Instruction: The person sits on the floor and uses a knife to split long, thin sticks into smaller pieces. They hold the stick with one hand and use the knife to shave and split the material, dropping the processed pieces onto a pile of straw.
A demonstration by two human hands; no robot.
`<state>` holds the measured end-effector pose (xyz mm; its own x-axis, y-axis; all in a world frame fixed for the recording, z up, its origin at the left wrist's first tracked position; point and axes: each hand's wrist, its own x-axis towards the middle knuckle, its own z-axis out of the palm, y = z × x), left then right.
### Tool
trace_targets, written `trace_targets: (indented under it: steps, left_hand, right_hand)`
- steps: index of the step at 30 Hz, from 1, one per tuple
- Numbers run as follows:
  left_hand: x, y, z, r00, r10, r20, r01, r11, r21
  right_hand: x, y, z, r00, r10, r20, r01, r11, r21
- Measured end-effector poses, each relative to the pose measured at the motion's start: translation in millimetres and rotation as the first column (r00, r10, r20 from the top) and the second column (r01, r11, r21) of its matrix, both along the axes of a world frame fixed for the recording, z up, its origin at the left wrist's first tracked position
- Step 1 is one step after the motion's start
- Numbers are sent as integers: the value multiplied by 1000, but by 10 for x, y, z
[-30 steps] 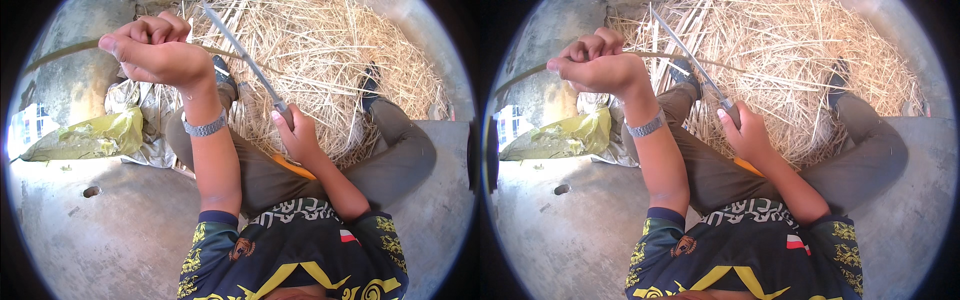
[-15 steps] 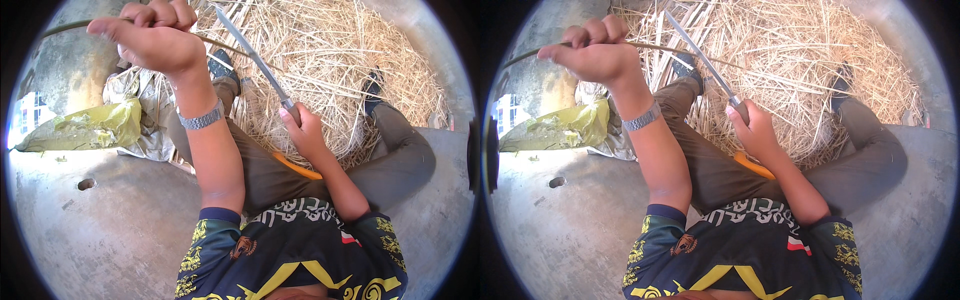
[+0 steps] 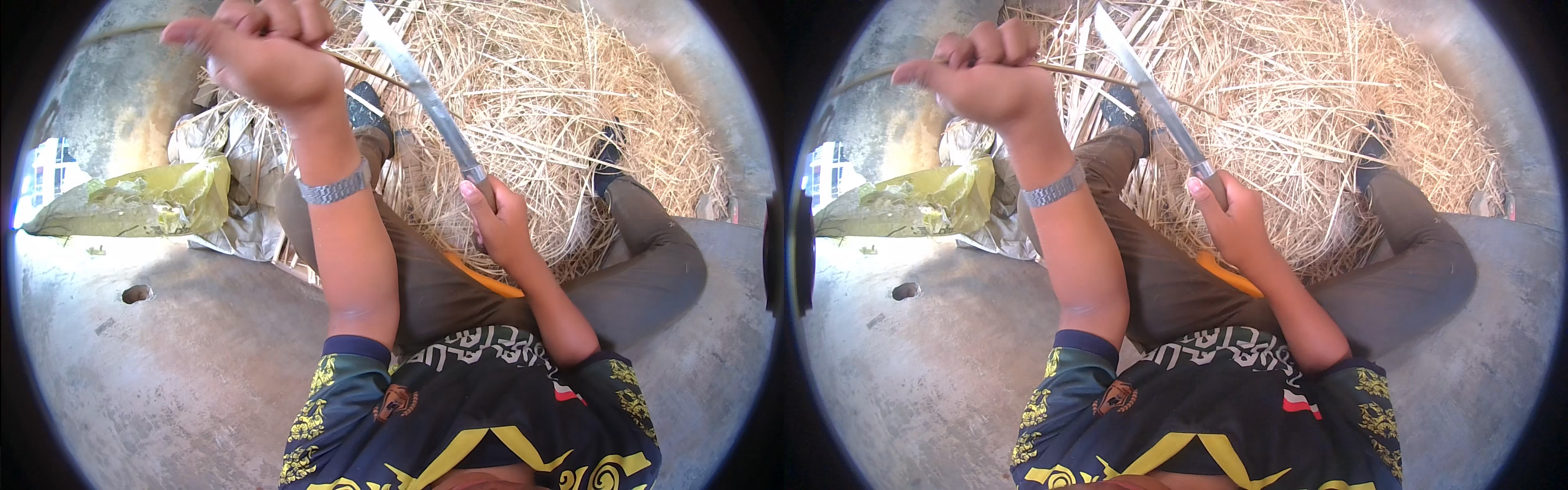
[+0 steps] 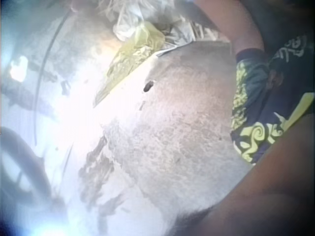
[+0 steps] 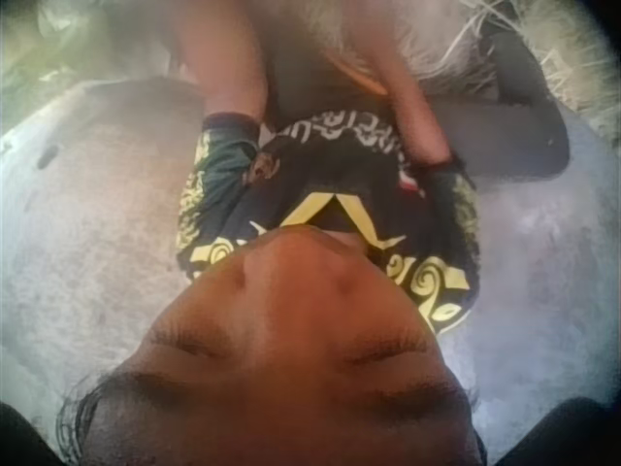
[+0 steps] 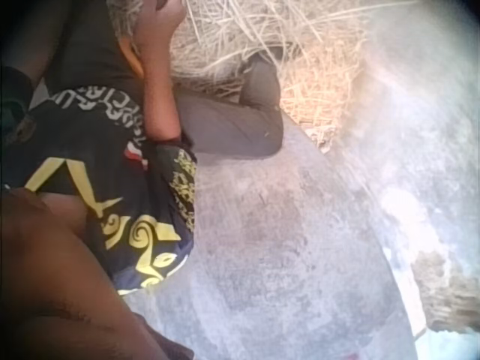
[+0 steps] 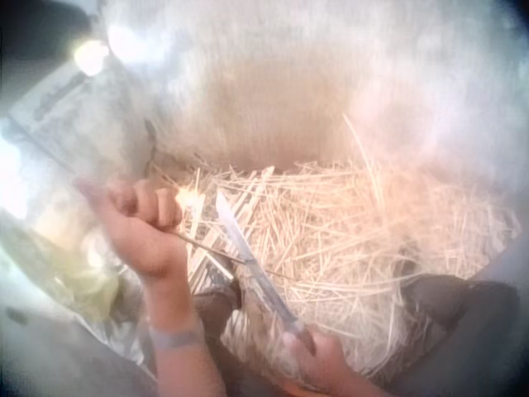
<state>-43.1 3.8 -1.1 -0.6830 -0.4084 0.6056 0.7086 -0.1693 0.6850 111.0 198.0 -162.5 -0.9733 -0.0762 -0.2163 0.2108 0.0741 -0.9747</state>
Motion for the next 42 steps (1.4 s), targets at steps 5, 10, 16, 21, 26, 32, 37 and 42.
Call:
trace_targets:
  steps: [5,10,16,21,26,32,37,42]
  left_hand:
    - [4,-155,0,997,81,-16,-82,996,-37]
    - [23,-7,47,985,171,-23,-172,981,-88]
    - [77,13,84,962,272,5,-272,962,37]
    - [-7,70,68,947,321,-18,-320,946,52]
    - [26,171,63,938,344,-42,-345,939,-15]
    - [36,102,60,951,307,-42,-306,952,20]
    - [53,261,118,954,298,-39,-297,955,19]
    - [36,174,90,955,294,-40,-295,956,-15]
  right_hand:
    - [43,-9,188,971,-136,-199,127,990,-58]
    - [21,-12,98,971,-21,-240,38,997,69]
    - [-88,97,181,995,-74,-70,87,974,207]
    - [-24,29,302,970,-128,-207,142,988,56]
    - [-137,18,38,998,17,-56,-4,976,218]
    - [-76,76,418,985,120,-124,-79,952,297]
    - [-186,-79,-49,986,38,-165,3,971,238]
    - [-162,-62,81,994,30,-108,-1,968,252]
